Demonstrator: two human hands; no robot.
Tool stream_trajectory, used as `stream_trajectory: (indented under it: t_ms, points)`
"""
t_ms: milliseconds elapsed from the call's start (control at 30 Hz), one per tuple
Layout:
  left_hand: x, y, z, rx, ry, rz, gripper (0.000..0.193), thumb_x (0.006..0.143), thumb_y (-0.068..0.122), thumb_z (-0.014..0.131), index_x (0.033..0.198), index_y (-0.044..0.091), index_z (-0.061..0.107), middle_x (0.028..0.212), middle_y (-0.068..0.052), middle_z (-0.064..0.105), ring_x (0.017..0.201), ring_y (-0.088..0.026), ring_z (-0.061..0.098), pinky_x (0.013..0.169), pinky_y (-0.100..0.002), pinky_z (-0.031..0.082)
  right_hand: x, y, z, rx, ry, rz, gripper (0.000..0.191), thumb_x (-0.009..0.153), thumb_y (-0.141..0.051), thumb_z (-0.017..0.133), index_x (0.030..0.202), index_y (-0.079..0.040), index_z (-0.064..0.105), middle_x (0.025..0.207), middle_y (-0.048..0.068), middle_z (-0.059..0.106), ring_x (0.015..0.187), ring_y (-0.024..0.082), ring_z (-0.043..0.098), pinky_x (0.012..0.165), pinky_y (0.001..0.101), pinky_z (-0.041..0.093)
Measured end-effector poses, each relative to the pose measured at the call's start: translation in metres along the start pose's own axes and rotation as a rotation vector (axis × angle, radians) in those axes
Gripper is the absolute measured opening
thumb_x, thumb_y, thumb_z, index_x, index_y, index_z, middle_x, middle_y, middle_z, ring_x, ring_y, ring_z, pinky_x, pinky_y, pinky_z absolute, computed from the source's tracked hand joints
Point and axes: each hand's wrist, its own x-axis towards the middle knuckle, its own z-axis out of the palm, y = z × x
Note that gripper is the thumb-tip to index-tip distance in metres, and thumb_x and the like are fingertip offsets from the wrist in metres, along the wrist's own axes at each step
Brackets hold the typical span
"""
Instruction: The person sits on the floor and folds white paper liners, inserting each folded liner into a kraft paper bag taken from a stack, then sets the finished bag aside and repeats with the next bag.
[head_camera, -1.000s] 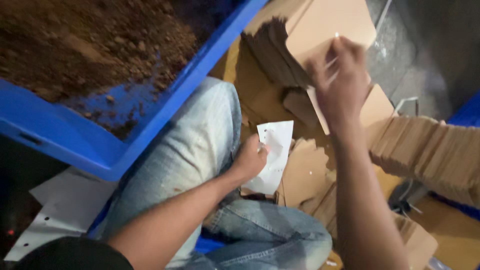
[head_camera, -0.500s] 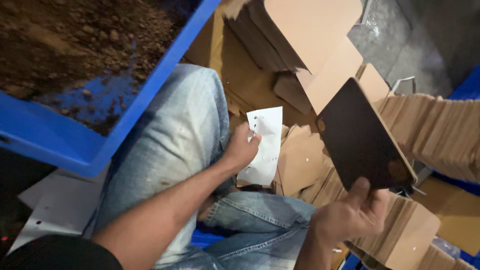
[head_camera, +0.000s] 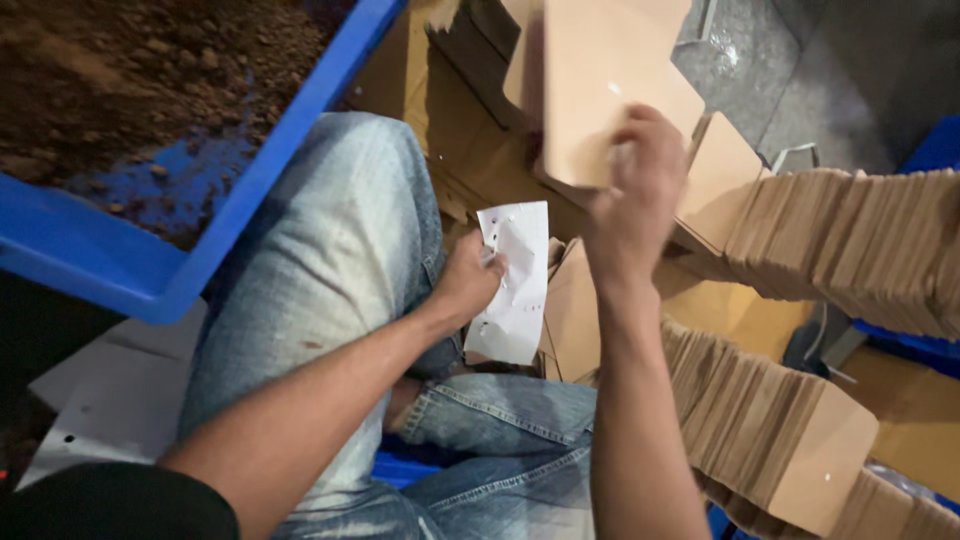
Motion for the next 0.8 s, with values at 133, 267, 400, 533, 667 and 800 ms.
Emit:
stream_trajectory:
  t_ms: [133, 267, 400, 533, 667, 800]
  points:
    - [0.002, -0.004, 0.001, 0.043, 0.033, 0.053, 0.025, 0.087, 0.008, 0.067, 0.11, -0.003, 0.066, 0.105, -0.018, 0.074, 0.099, -0.027, 0.071, 0.086, -0.039, 0.055, -0.081, -0.008, -0.028, 0.233, 0.284, 0.113, 0.043, 0.118, 0.004, 0.039, 0.16, -0.001, 0.031, 0.165, 0.015, 0.036, 0.155, 0.028, 0.034, 0.133, 0.0398, 0.024]
    - [0.0, -0.009, 0.003, -0.028, 0.001, 0.018, 0.02, 0.086, 0.007, 0.065, 0.104, -0.002, 0.069, 0.096, -0.014, 0.075, 0.089, -0.023, 0.07, 0.079, -0.037, 0.055, -0.176, -0.003, -0.014, -0.112, 0.215, 0.337, 0.051, 0.114, 0.001, 0.038, 0.163, 0.0, 0.027, 0.17, 0.025, 0.033, 0.162, 0.035, 0.032, 0.136, 0.0405, 0.023]
    - [-0.003, -0.008, 0.002, -0.086, -0.048, 0.061, 0.019, 0.086, 0.007, 0.062, 0.102, 0.0, 0.071, 0.089, -0.006, 0.076, 0.081, -0.014, 0.072, 0.074, -0.032, 0.056, -0.219, 0.017, 0.0, 0.155, -0.234, 0.495, 0.061, 0.083, 0.011, 0.045, 0.143, 0.0, 0.053, 0.157, 0.026, 0.045, 0.148, 0.039, 0.042, 0.12, 0.0411, 0.033]
    - [-0.003, -0.007, 0.001, -0.154, -0.102, -0.028, 0.018, 0.087, 0.009, 0.063, 0.1, -0.001, 0.071, 0.086, -0.005, 0.075, 0.077, -0.013, 0.069, 0.07, -0.031, 0.055, -0.202, 0.016, -0.005, 0.191, -0.128, 0.557, 0.038, 0.089, 0.002, 0.065, 0.128, 0.001, 0.066, 0.144, 0.022, 0.057, 0.133, 0.034, 0.056, 0.108, 0.0396, 0.044]
    - [-0.003, -0.006, 0.002, -0.122, -0.114, -0.064, 0.016, 0.087, 0.01, 0.066, 0.096, -0.001, 0.072, 0.084, -0.005, 0.075, 0.074, -0.013, 0.068, 0.067, -0.032, 0.055, -0.168, -0.013, -0.004, 0.337, -0.001, 0.563, 0.032, 0.093, -0.002, 0.066, 0.125, 0.0, 0.066, 0.124, 0.015, 0.069, 0.113, 0.025, 0.067, 0.095, 0.0334, 0.054]
    - [-0.006, -0.004, 0.003, -0.115, -0.164, 0.018, 0.023, 0.087, 0.014, 0.068, 0.105, 0.002, 0.074, 0.092, -0.006, 0.079, 0.08, -0.013, 0.073, 0.072, -0.032, 0.058, -0.135, -0.036, 0.016, 0.283, 0.072, 0.467, 0.018, 0.095, -0.008, 0.073, 0.112, -0.001, 0.07, 0.103, 0.011, 0.071, 0.092, 0.021, 0.071, 0.08, 0.0311, 0.058]
